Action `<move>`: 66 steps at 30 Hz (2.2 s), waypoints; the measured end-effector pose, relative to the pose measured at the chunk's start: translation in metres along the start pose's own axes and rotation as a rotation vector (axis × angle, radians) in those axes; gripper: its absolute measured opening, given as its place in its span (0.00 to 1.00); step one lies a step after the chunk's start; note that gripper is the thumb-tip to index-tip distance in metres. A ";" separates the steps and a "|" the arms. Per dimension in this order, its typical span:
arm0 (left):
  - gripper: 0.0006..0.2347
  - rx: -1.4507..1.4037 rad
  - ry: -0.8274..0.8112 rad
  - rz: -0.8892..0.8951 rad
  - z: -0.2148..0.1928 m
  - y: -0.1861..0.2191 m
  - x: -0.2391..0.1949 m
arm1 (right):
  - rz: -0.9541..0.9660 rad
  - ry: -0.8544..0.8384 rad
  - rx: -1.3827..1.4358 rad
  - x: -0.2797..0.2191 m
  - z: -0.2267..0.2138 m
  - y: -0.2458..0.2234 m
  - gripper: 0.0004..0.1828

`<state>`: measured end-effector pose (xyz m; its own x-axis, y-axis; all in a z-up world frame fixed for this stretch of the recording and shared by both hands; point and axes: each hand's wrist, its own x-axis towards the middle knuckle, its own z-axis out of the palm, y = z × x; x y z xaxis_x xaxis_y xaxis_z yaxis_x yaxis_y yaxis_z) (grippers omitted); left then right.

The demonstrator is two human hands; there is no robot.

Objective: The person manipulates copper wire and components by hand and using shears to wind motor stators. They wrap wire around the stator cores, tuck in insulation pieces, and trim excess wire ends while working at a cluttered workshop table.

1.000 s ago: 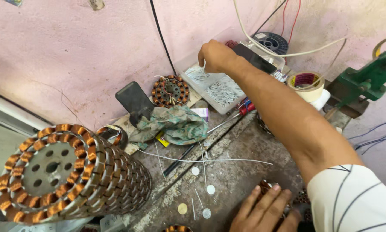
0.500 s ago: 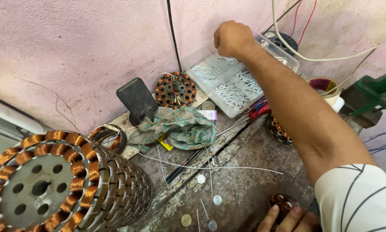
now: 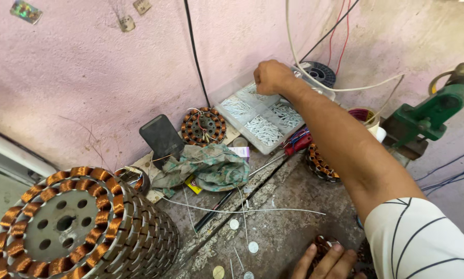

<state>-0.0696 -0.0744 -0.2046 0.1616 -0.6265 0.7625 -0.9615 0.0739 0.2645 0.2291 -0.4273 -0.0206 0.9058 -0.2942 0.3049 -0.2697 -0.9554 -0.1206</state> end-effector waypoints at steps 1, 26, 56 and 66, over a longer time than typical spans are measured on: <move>0.06 0.012 0.000 0.017 -0.004 -0.004 0.006 | -0.047 0.103 0.072 -0.007 -0.006 -0.003 0.04; 0.26 -0.482 -0.318 -0.264 -0.168 -0.011 0.098 | 0.591 0.641 1.695 -0.498 -0.043 -0.207 0.08; 0.26 -0.500 -0.370 -0.250 -0.175 -0.018 0.098 | 0.414 0.478 1.571 -0.466 -0.044 -0.199 0.06; 0.26 -0.481 -0.381 -0.235 -0.175 -0.019 0.101 | 0.457 0.393 1.517 -0.469 -0.056 -0.186 0.08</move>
<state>0.0034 -0.0031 -0.0292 0.1801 -0.8927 0.4131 -0.6897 0.1848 0.7001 -0.1636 -0.1134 -0.0880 0.6469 -0.7447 0.1643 0.2883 0.0394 -0.9567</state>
